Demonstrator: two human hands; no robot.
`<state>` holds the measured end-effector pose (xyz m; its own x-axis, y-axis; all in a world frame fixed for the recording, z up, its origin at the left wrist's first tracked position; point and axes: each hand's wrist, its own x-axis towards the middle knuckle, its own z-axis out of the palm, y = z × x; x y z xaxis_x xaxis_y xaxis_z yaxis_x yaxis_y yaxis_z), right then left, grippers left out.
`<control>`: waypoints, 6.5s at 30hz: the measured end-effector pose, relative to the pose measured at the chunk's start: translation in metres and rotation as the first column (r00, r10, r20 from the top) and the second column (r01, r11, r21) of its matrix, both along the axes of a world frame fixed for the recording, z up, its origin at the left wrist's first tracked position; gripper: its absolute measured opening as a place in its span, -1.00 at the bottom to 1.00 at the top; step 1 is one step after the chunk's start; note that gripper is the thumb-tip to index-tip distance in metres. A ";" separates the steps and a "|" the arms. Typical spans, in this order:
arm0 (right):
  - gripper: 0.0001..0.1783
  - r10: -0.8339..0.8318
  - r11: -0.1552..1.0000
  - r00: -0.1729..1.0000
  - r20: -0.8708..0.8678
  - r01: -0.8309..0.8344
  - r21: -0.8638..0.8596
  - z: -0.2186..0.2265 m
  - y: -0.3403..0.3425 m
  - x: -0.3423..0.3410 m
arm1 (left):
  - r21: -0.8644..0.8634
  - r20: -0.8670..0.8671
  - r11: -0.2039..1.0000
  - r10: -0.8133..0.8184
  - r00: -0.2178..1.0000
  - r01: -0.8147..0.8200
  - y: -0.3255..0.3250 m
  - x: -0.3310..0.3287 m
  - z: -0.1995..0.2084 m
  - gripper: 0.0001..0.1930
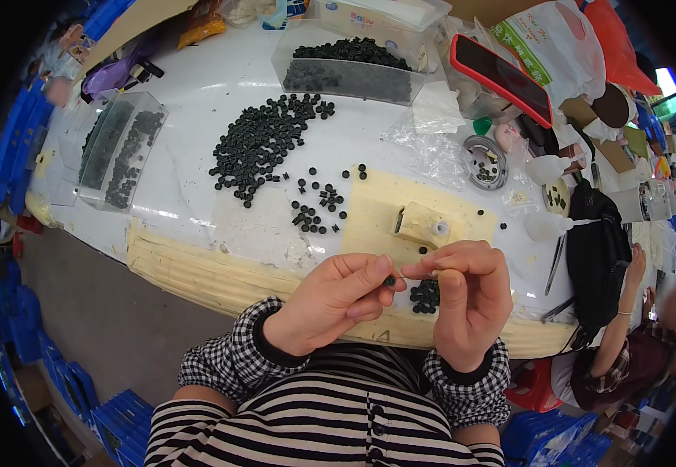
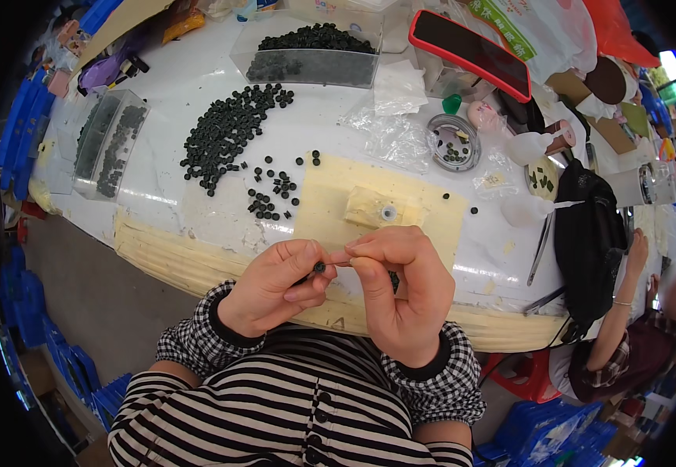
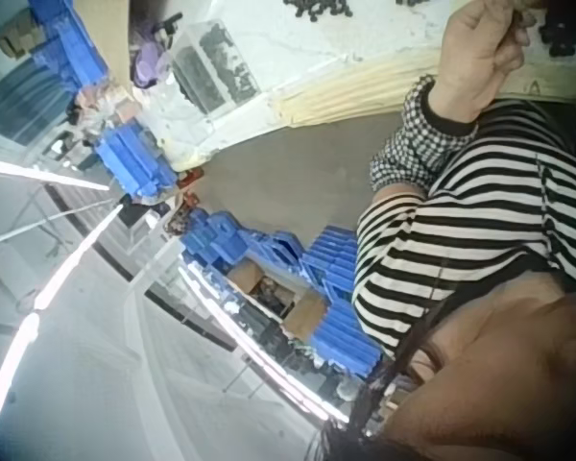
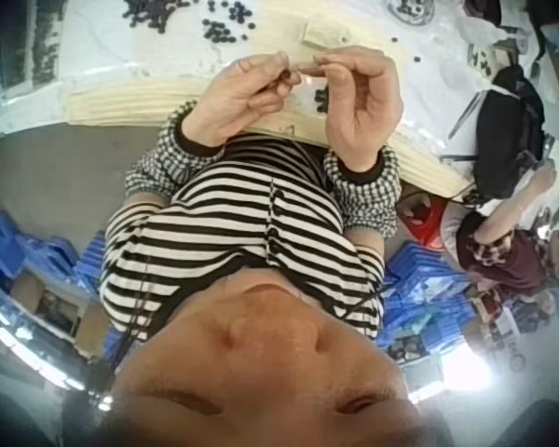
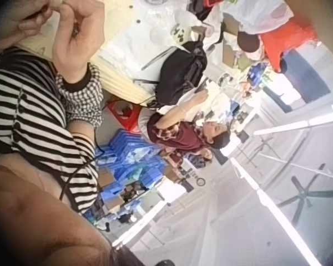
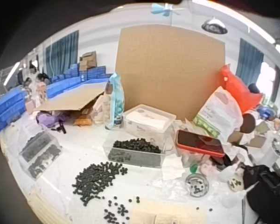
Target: Assembling small black components into a yellow plastic base plate at a factory workbench.
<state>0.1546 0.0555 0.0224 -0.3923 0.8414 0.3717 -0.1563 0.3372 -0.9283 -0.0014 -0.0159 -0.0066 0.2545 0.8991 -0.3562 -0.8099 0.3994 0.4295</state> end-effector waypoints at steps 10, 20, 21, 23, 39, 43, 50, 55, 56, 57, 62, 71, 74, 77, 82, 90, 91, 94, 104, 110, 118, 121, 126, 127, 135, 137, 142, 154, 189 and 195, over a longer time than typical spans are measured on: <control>-0.89 -0.490 0.764 0.813 0.315 0.226 0.605 0.001 0.033 0.005 | 0.101 -0.217 0.989 0.132 0.967 -0.113 0.003 0.001 0.004 -0.68; -0.62 -0.436 0.755 0.804 0.404 0.082 0.651 0.008 0.010 0.010 | 0.146 -0.269 0.973 0.213 0.939 -0.179 0.005 0.001 0.002 -0.73; -0.62 -0.351 0.799 0.835 0.423 0.031 0.601 0.008 0.006 0.006 | 0.144 -0.278 0.972 0.219 0.935 -0.185 0.006 0.002 0.002 -0.73; -0.64 -0.249 0.840 0.867 0.432 -0.029 0.542 0.006 0.002 0.000 | 0.154 -0.305 0.971 0.221 0.926 -0.181 0.008 0.005 0.004 -0.73; -0.67 -0.371 0.801 0.880 0.295 0.142 0.582 -0.006 0.003 -0.004 | 0.489 -0.590 0.844 0.506 0.629 -0.220 0.006 0.013 0.001 -0.81; -0.63 -0.358 0.793 0.894 0.268 0.140 0.592 -0.010 0.000 -0.006 | 0.491 -0.609 0.841 0.519 0.600 -0.229 0.006 0.012 0.001 -0.81; -0.56 -0.202 0.912 0.936 0.289 0.072 0.403 -0.010 -0.007 -0.006 | 0.530 -0.610 0.798 0.594 0.525 -0.287 0.010 0.012 0.003 -0.84; -0.56 -0.193 0.897 0.940 0.283 0.053 0.438 -0.011 -0.005 -0.003 | 0.511 -0.613 0.809 0.581 0.535 -0.292 0.009 0.007 0.004 -0.86; -0.56 -0.191 0.885 0.941 0.280 0.042 0.463 -0.012 -0.004 -0.003 | 0.514 -0.614 0.809 0.579 0.536 -0.285 0.009 0.007 0.004 -0.85; -0.56 -0.184 0.882 0.943 0.278 0.034 0.470 -0.012 -0.004 -0.003 | 0.517 -0.614 0.809 0.578 0.538 -0.278 0.010 0.006 0.003 -0.85; -0.58 -0.125 0.903 0.952 0.279 -0.008 0.430 -0.013 -0.001 -0.002 | 0.579 -0.617 0.775 0.619 0.486 -0.252 0.012 0.005 0.001 -0.84; -0.61 -0.051 0.933 0.967 0.249 -0.043 0.358 -0.016 0.000 0.000 | 0.611 -0.630 0.764 0.628 0.456 -0.209 0.013 0.001 -0.001 -0.83; -0.61 -0.036 0.933 0.969 0.243 -0.054 0.355 -0.017 0.001 0.001 | 0.615 -0.629 0.762 0.630 0.455 -0.204 0.013 0.001 -0.002 -0.83; -0.60 -0.029 0.935 0.966 0.255 -0.064 0.349 -0.018 0.001 0.001 | 0.588 -0.644 0.784 0.602 0.472 -0.198 0.013 0.000 -0.001 -0.84; -0.60 -0.003 0.939 0.967 0.255 -0.085 0.335 -0.016 0.003 0.003 | 0.549 -0.642 0.815 0.552 0.533 -0.183 0.013 -0.003 0.000 -0.85; -0.60 0.005 0.940 0.969 0.246 -0.088 0.330 -0.017 0.005 0.004 | 0.536 -0.627 0.825 0.533 0.569 -0.182 0.013 -0.003 0.000 -0.86; -0.60 0.004 0.940 0.969 0.247 -0.088 0.331 -0.017 0.005 0.004 | 0.532 -0.626 0.827 0.529 0.573 -0.183 0.013 -0.003 0.000 -0.86; -0.60 0.001 0.939 0.969 0.248 -0.087 0.334 -0.017 0.005 0.004 | 0.534 -0.622 0.825 0.532 0.574 -0.186 0.012 -0.003 -0.001 -0.86; -0.57 0.040 0.937 0.966 0.254 -0.125 0.327 -0.015 0.005 0.004 | 0.563 -0.612 0.808 0.550 0.568 -0.176 0.012 -0.005 -0.002 -0.86; -0.58 0.030 0.931 0.969 0.247 -0.117 0.346 -0.016 0.004 0.004 | 0.563 -0.618 0.809 0.549 0.562 -0.170 0.011 -0.005 -0.002 -0.85; -0.59 -0.006 0.926 0.967 0.253 -0.090 0.366 -0.016 0.003 0.004 | 0.575 -0.615 0.803 0.552 0.563 -0.160 0.011 -0.005 0.000 -0.84; -0.59 -0.011 0.924 0.969 0.248 -0.085 0.373 -0.016 0.004 0.005 | 0.586 -0.620 0.798 0.556 0.553 -0.145 0.012 -0.005 0.000 -0.83; -0.59 -0.014 0.922 0.969 0.247 -0.083 0.378 -0.017 0.004 0.005 | 0.589 -0.624 0.797 0.554 0.551 -0.134 0.011 -0.005 0.000 -0.82; -0.59 -0.014 0.921 0.969 0.245 -0.084 0.381 -0.017 0.004 0.005 | 0.589 -0.625 0.797 0.554 0.550 -0.133 0.011 -0.006 0.000 -0.82; -0.57 -0.003 0.905 0.961 0.276 -0.115 0.410 -0.018 0.005 0.006 | 0.604 -0.627 0.788 0.561 0.541 -0.118 0.010 -0.008 -0.001 -0.84; -0.57 0.004 0.897 0.960 0.281 -0.128 0.423 -0.017 0.005 0.006 | 0.603 -0.626 0.789 0.559 0.544 -0.116 0.009 -0.009 -0.001 -0.84; -0.57 0.013 0.886 0.956 0.291 -0.146 0.440 -0.017 0.007 0.004 | 0.587 -0.633 0.802 0.540 0.554 -0.110 0.008 -0.011 -0.002 -0.84; -0.58 0.004 0.882 0.954 0.300 -0.145 0.449 -0.017 0.007 0.004 | 0.537 -0.660 0.837 0.497 0.563 -0.110 0.007 -0.011 0.001 -0.86; -0.86 -0.294 0.923 0.867 0.401 0.150 0.353 -0.002 0.009 0.038 | -0.079 0.153 0.932 0.363 0.919 -0.355 0.005 -0.037 0.001 -0.70; -0.60 -0.245 0.928 0.640 0.728 -0.063 0.367 0.004 0.000 0.051 | -0.189 0.327 0.906 0.422 0.845 -0.379 0.003 -0.032 0.005 -0.73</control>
